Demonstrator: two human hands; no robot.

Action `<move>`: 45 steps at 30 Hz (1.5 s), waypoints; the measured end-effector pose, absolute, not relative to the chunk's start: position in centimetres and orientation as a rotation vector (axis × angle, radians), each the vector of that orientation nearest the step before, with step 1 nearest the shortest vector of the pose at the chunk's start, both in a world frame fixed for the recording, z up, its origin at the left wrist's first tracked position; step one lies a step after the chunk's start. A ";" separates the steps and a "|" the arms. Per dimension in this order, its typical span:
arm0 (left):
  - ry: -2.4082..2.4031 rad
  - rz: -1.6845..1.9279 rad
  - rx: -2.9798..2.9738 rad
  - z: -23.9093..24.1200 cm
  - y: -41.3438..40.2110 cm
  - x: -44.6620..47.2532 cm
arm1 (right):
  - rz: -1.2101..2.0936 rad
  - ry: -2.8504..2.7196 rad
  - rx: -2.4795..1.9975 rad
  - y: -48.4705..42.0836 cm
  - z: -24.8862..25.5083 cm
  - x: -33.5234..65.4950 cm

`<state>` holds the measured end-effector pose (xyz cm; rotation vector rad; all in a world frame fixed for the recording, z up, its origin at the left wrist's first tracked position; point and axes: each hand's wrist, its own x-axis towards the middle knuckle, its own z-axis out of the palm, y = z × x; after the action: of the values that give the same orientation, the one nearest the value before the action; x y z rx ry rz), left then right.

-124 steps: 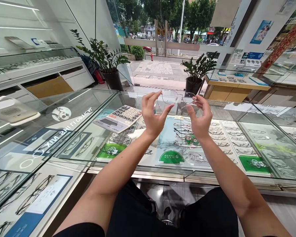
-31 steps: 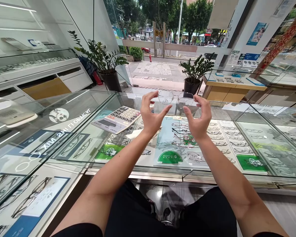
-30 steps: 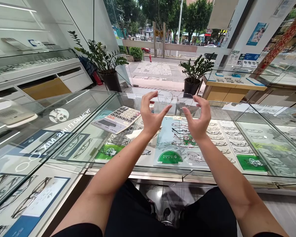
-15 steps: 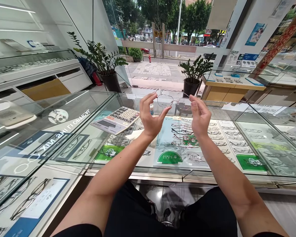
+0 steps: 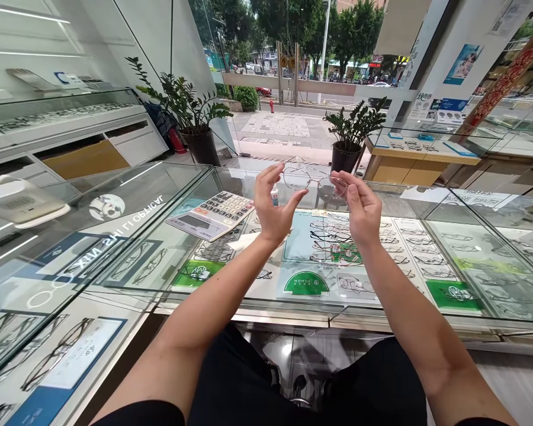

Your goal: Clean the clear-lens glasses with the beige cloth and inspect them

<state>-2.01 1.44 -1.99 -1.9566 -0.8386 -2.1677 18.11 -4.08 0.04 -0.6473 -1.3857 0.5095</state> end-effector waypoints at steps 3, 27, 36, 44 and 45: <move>-0.796 -2.212 -1.979 -2.2 1.6 -1.9 | 0.549 -1.384 -0.621 -4.1 0.0 18.1; -0.815 -2.655 -2.215 -2.3 1.7 -1.5 | 0.530 -1.371 -0.659 -4.0 0.3 18.3; -0.919 -2.883 -2.237 -2.7 2.3 -1.5 | 0.639 -1.297 -0.715 -3.3 -0.3 18.2; -0.735 -2.514 -2.457 -2.1 1.9 -1.9 | 0.703 -1.385 -0.845 -3.4 1.1 20.0; -0.712 -2.418 -2.535 -2.0 1.7 -2.0 | 0.750 -1.432 -0.862 -3.4 1.3 20.4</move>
<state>-1.95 1.71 -1.96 -2.5347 -0.7117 -2.4178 20.36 -3.40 1.34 -0.8624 -1.4321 0.7496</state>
